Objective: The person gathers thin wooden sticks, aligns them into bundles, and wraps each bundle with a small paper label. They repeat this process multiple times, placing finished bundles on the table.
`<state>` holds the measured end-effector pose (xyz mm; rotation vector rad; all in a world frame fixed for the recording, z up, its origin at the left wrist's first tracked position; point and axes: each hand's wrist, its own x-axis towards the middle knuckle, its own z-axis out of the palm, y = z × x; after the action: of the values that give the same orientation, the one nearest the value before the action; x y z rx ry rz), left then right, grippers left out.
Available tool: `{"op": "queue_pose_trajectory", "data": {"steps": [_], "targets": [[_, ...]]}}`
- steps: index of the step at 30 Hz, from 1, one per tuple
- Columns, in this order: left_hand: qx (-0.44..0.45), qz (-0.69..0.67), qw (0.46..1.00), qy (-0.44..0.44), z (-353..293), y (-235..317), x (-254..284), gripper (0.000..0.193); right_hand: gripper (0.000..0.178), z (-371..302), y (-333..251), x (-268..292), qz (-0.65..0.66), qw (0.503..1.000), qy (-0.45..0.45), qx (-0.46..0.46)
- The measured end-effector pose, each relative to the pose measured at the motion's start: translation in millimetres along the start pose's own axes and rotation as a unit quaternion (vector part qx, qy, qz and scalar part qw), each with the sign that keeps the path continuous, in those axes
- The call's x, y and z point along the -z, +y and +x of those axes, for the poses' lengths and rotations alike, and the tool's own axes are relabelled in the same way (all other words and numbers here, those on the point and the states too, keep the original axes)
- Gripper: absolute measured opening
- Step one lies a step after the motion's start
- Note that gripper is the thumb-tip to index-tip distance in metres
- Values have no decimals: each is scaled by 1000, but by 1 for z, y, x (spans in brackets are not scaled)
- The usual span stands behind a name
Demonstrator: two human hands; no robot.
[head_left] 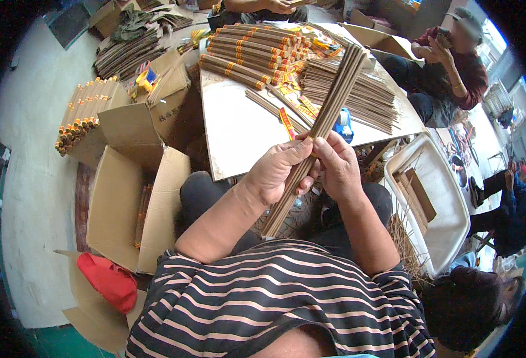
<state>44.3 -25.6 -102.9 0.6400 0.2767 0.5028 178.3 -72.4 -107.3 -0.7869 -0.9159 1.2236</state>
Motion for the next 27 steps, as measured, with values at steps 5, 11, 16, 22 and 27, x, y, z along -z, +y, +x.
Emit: {"op": "queue_pose_trajectory", "data": {"steps": [5,11,16,22,27], "targets": [[-22,25,999,12,4,-3,-1,21,27,2,1,8,17,1000,-12,-22],[23,-8,999,-42,2,3,3,29,27,3,-11,14,19,997,-70,-22],[37,-40,993,-100,0,4,6,36,30,5,-4,22,73,994,-82,-27],[81,-126,972,-179,-1,3,-1,38,34,4,16,22,215,972,-93,-14],[72,-154,959,-227,6,-2,6,39,41,7,15,10,277,952,-131,-23]]}}
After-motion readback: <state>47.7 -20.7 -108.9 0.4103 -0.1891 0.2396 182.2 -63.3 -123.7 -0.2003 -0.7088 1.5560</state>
